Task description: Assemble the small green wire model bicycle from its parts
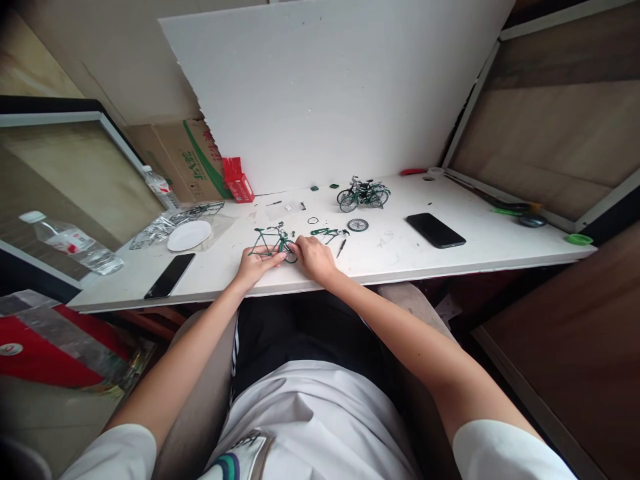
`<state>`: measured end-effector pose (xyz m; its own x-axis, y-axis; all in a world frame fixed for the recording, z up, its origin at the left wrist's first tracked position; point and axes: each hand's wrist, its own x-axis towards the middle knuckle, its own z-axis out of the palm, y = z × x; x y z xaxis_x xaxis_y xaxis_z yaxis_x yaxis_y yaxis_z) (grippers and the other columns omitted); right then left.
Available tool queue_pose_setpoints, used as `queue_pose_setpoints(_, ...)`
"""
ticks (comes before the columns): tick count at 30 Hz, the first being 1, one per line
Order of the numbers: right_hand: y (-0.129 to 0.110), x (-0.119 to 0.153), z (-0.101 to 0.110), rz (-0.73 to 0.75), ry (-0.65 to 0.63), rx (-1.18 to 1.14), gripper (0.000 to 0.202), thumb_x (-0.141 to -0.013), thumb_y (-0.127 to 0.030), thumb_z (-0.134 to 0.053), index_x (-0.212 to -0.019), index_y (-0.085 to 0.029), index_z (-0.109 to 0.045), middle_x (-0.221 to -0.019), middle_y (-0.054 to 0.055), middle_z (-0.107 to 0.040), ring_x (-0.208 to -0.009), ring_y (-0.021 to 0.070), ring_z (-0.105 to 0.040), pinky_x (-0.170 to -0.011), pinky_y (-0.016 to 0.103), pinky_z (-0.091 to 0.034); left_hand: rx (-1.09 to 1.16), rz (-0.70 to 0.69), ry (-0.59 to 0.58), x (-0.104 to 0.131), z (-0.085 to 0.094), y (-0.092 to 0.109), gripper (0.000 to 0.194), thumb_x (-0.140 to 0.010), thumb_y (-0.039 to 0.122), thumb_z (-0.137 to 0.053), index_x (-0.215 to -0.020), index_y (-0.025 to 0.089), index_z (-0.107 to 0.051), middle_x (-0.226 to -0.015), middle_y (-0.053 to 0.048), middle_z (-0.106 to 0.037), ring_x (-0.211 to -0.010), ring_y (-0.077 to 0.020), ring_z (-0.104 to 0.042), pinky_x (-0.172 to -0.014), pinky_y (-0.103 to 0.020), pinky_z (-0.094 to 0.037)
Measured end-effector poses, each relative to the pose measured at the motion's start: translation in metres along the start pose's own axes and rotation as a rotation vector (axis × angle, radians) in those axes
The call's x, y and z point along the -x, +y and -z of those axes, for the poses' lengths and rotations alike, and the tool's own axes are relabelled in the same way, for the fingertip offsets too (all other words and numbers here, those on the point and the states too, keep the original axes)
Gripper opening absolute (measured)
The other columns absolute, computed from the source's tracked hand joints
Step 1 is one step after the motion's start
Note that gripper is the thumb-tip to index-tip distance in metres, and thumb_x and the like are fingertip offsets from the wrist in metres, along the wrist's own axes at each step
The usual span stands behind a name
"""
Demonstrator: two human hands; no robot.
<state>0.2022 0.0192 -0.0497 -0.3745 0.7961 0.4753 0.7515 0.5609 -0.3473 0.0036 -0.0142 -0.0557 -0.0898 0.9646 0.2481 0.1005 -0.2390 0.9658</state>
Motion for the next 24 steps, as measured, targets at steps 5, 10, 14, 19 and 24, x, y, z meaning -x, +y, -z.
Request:
queue_pose_setpoints(5, 0.0026, -0.0001, -0.0024, 0.024, 0.012, 0.026, 0.044, -0.113, -0.047, -0.042, -0.092, -0.021, -0.071, -0.094, 0.014, -0.074, -0.088, 0.0248, -0.067, -0.066, 0.032, -0.037, -0.009, 0.015, -0.012, 0.0002, 0.0006, -0.001, 0.056, -0.06, 0.052, -0.099, -0.096, 0.012, -0.083, -0.096, -0.013, -0.082, -0.077, -0.0259, -0.077, -0.072, -0.039, -0.066)
queue_pose_setpoints(10, 0.0007, 0.0008, -0.0004, 0.016, -0.004, -0.011, 0.052, -0.114, -0.051, -0.035, -0.091, -0.021, -0.07, -0.091, 0.013, -0.075, -0.083, 0.0241, -0.067, -0.065, 0.032, -0.034, 0.012, 0.032, 0.002, -0.0007, 0.0006, -0.0028, 0.057, -0.06, 0.051, -0.099, -0.098, 0.012, -0.082, -0.095, -0.013, -0.081, -0.079, -0.0258, -0.078, -0.073, -0.039, -0.067)
queue_pose_setpoints(14, -0.0007, 0.001, 0.0005, 0.019, 0.036, -0.053, 0.036, -0.112, -0.047, -0.045, -0.099, -0.021, -0.067, -0.094, 0.011, -0.074, -0.088, 0.0251, -0.066, -0.063, 0.033, -0.032, 0.057, 0.041, 0.05, -0.0015, -0.0004, -0.0034, 0.058, -0.059, 0.051, -0.1, -0.098, 0.011, -0.081, -0.095, -0.013, -0.081, -0.08, -0.025, -0.078, -0.075, -0.04, -0.067)
queue_pose_setpoints(19, -0.0003, 0.0022, 0.0025, 0.071, 0.048, -0.133, 0.021, -0.108, -0.04, -0.055, -0.109, -0.022, -0.064, -0.093, 0.008, -0.074, -0.093, 0.0249, -0.064, -0.065, 0.032, -0.035, 0.087, 0.051, 0.114, -0.0021, -0.0015, -0.003, 0.059, -0.056, 0.048, -0.101, -0.097, 0.011, -0.079, -0.098, -0.013, -0.08, -0.085, -0.026, -0.078, -0.078, -0.042, -0.067)
queue_pose_setpoints(24, -0.0001, 0.0028, 0.0023, 0.103, 0.054, -0.089, 0.017, -0.108, -0.033, -0.053, -0.108, -0.022, -0.066, -0.099, 0.01, -0.075, -0.1, 0.0269, -0.062, -0.066, 0.033, -0.036, 0.035, -0.005, 0.091, -0.0022, -0.0001, -0.0056, 0.051, -0.065, 0.05, -0.096, -0.097, 0.013, -0.081, -0.096, -0.013, -0.081, -0.083, -0.0246, -0.077, -0.076, -0.039, -0.065)
